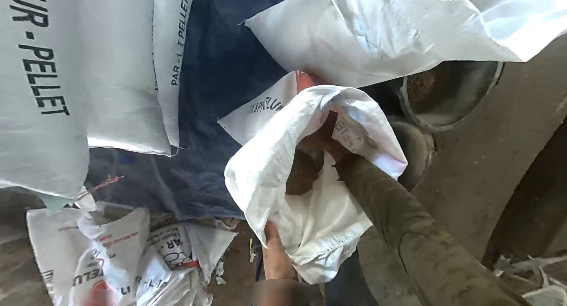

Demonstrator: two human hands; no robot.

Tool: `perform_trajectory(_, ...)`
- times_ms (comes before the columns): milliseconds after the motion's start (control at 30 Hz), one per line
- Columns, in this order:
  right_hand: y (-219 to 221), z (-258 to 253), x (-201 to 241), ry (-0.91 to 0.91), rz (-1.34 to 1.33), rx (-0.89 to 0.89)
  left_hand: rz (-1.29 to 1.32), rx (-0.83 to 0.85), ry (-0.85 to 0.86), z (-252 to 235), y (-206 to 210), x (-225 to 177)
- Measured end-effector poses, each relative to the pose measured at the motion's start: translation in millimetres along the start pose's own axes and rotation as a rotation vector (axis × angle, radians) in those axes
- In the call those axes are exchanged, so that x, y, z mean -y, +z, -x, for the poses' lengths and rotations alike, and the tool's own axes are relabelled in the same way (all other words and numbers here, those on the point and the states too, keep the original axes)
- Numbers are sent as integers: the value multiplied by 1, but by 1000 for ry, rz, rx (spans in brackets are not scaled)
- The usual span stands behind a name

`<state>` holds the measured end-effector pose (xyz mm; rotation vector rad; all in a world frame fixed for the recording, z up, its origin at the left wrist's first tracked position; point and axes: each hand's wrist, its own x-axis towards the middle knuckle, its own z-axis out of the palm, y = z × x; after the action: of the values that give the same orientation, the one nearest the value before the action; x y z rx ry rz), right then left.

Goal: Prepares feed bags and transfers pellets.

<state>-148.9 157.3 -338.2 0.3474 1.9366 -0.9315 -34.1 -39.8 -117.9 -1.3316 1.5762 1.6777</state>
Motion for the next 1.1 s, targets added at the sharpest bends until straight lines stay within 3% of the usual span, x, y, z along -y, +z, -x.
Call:
perform_trajectory(67,2,-2,-11,-119,-11,-67,-14,-25,-3,-2,3,5)
perform_trajectory(233,5,27,8,-175,-84,-53,51,-13,105,-2,13,20)
perform_trajectory(367,-5,52,9,-169,-233,-136,-123,-89,157,6,23,19)
perform_trajectory(533,-41,130,-19,67,-492,-197,-213,-111,163,13,42,25)
perform_trajectory(667,-66,233,-73,-140,-643,-573,-152,-47,239,10,51,32)
perform_trajectory(733,-79,290,-102,-223,-589,-808,-144,-32,266,12,54,30)
perform_trajectory(800,-90,345,-129,-159,-406,-1001,-145,-42,282,13,57,29)
perform_trajectory(900,-94,403,-162,-15,-82,-1098,-125,-73,310,12,58,33)
perform_trajectory(1000,-80,414,-179,192,86,-1149,-113,-89,327,17,63,33)
perform_trajectory(1100,-63,392,-199,345,163,-1318,-90,-82,375,19,68,34)
